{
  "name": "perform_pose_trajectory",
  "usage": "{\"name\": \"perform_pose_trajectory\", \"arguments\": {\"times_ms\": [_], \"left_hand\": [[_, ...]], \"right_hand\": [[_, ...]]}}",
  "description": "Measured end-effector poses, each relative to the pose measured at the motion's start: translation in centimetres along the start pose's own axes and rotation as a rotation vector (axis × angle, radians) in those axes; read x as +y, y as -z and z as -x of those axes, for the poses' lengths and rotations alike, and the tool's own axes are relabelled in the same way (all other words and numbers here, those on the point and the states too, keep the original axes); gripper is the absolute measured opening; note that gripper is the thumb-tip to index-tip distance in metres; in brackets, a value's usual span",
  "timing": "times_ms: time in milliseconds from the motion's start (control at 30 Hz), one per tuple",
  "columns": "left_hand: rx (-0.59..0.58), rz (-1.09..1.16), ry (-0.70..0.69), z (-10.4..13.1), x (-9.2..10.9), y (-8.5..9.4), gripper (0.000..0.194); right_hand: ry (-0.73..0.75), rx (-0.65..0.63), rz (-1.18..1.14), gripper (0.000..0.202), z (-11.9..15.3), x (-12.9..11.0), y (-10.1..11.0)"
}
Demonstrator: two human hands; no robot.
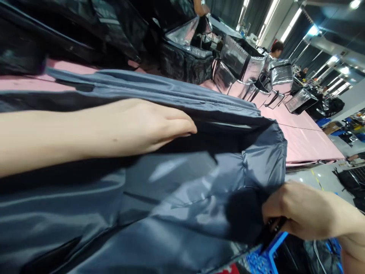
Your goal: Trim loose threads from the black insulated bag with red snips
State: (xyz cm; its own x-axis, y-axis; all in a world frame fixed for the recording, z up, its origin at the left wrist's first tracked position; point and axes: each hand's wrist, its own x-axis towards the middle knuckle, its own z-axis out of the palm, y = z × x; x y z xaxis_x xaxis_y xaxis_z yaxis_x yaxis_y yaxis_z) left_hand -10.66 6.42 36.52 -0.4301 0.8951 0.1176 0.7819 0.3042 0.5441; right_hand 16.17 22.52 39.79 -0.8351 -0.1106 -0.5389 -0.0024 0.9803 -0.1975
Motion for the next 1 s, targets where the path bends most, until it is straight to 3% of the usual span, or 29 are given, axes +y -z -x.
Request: {"name": "perform_pose_trajectory", "arguments": {"times_ms": [67, 167, 333, 467, 533, 667, 833, 900, 1000], "left_hand": [[-0.056, -0.166, -0.144, 0.0, -1.6, 0.7, 0.059], [-0.016, -0.333, -0.150, -0.2, -2.6, 1.3, 0.071], [0.210, -0.546, -0.175, -1.1, -1.0, 1.6, 0.063], [0.224, -0.544, -0.167, -1.7, 0.5, 2.1, 0.042], [0.199, -0.450, -0.097, -1.6, 0.8, 2.1, 0.033], [0.102, -0.328, 0.061, -1.4, 0.7, 1.6, 0.031], [0.070, -0.203, 0.023, -0.9, -0.3, 0.0, 0.034], [0.140, -0.188, -0.034, -0.4, -0.6, -0.7, 0.035], [0.382, -0.300, -0.279, 0.5, -0.9, -1.8, 0.036]], "right_hand": [[0.015, 0.083, -0.078, 0.020, -0.5, 0.3, 0.7], [0.042, 0.294, -0.166, 0.003, -1.9, 0.3, 1.6], [-0.184, 0.815, 0.031, 0.021, -5.9, -0.1, 3.8], [-0.238, 1.046, 0.132, 0.023, -9.5, 1.3, 5.8], [-0.212, 1.068, 0.113, 0.020, -10.9, 2.3, 6.7], [-0.182, 0.921, -0.028, 0.017, -12.3, 3.9, 7.5], [-0.121, 0.761, -0.114, 0.022, -12.8, 5.0, 6.7], [-0.119, 0.741, -0.130, 0.023, -13.0, 5.2, 6.2], [-0.139, 0.757, -0.145, 0.024, -13.2, 5.0, 5.9]]}}
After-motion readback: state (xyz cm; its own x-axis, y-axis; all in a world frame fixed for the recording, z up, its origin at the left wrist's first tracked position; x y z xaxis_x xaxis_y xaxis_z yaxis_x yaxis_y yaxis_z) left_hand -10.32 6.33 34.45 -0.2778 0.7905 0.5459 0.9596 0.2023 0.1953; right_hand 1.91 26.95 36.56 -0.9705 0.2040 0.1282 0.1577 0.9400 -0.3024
